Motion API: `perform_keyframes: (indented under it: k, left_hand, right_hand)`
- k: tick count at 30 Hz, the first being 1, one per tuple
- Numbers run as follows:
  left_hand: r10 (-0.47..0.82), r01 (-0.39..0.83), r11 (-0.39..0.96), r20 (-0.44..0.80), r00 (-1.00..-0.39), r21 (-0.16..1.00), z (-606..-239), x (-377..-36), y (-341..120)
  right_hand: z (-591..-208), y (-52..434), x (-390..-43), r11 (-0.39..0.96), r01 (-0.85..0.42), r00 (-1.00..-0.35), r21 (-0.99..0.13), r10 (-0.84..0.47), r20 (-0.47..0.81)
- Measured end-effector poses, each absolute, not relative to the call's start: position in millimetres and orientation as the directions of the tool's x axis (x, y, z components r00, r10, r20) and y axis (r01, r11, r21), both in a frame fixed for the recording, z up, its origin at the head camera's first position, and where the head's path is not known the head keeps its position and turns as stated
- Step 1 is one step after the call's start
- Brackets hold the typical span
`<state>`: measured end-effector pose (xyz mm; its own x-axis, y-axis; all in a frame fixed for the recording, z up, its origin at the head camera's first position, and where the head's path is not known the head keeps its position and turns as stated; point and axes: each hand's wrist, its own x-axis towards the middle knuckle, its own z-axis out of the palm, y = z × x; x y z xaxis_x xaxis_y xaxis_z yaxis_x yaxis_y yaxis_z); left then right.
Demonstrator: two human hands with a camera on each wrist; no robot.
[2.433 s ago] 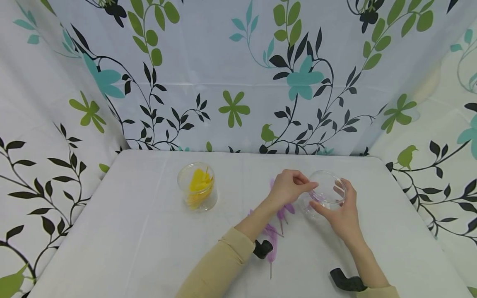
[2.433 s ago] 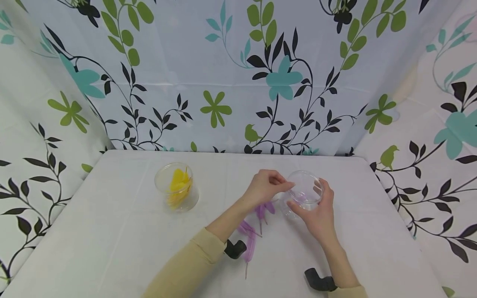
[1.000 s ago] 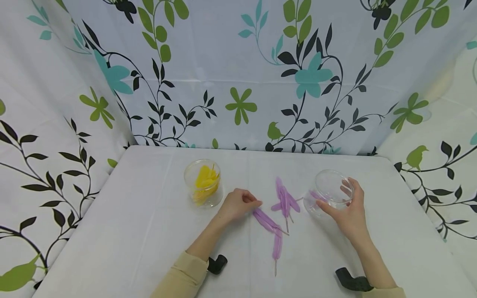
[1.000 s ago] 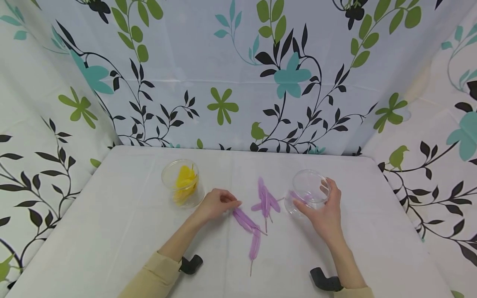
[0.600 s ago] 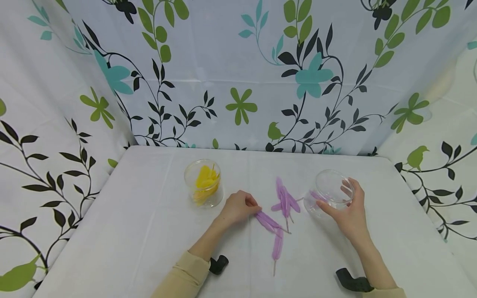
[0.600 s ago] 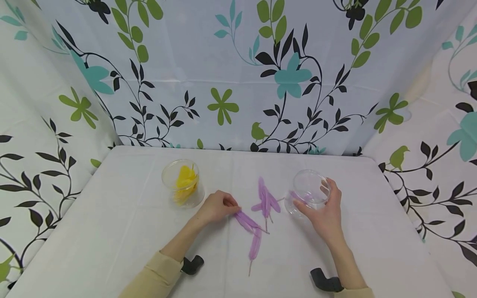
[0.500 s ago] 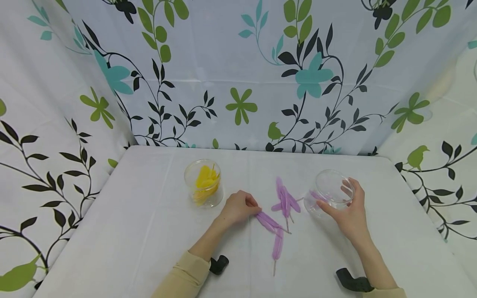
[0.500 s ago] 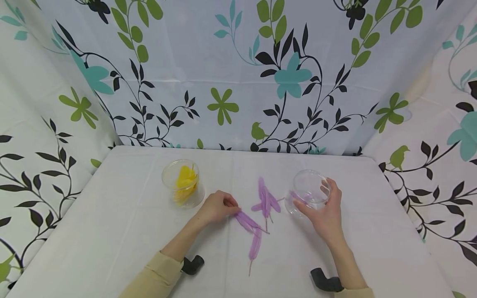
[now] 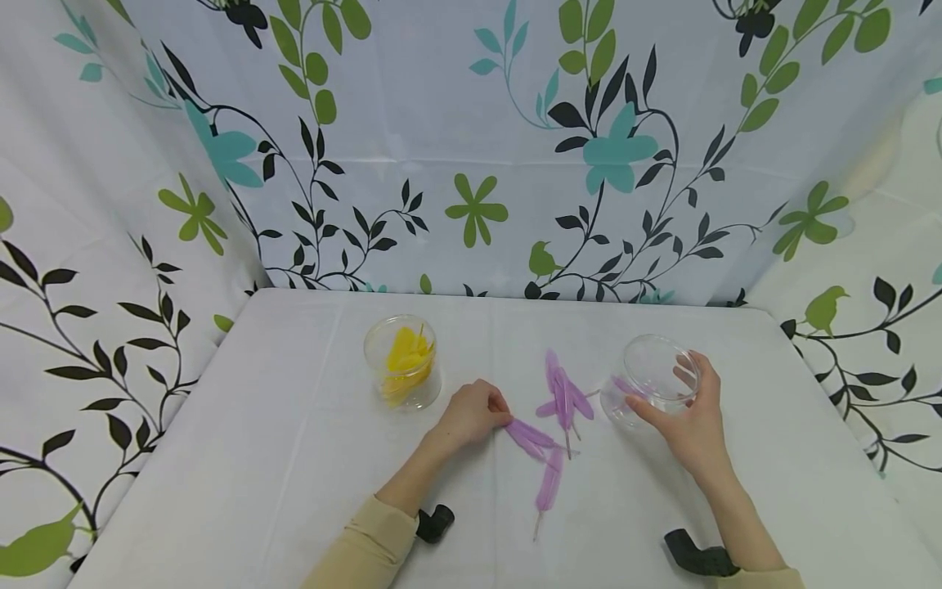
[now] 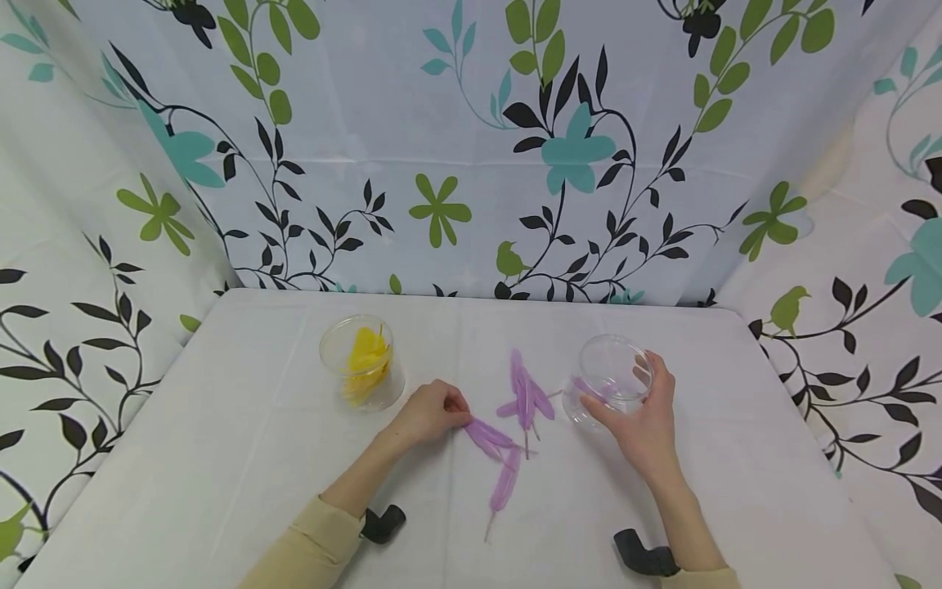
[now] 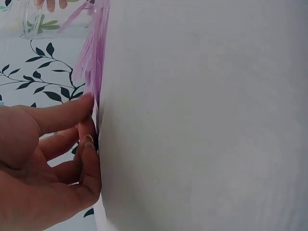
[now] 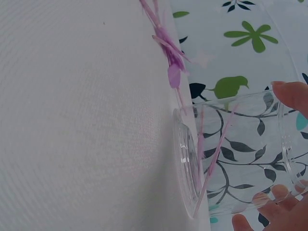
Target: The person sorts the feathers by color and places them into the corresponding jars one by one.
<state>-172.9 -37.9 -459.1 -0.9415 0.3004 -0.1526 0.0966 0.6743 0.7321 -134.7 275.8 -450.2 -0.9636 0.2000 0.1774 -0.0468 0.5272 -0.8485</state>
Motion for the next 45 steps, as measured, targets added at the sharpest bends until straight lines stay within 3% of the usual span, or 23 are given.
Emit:
perform_keyframes:
  k: [10, 30, 45]
  left_hand:
    - [0.346, 0.084, 0.629, -0.181, -0.921, 0.773, -456, -177, -45]
    - [0.216, -0.004, 0.401, -0.099, -0.971, 0.916, -414, -195, -42]
    - [0.245, 0.091, 0.256, 0.026, -0.969, 0.962, -375, -215, 12]
  right_hand:
    - [-450, 277, -135, 0.529, -0.054, -0.962, -0.847, 0.199, 0.186]
    - [-452, 279, -135, 0.529, -0.065, -0.964, -0.846, 0.186, 0.191]
    - [-454, 278, -134, 0.526, -0.06, -0.965, -0.848, 0.187, 0.184]
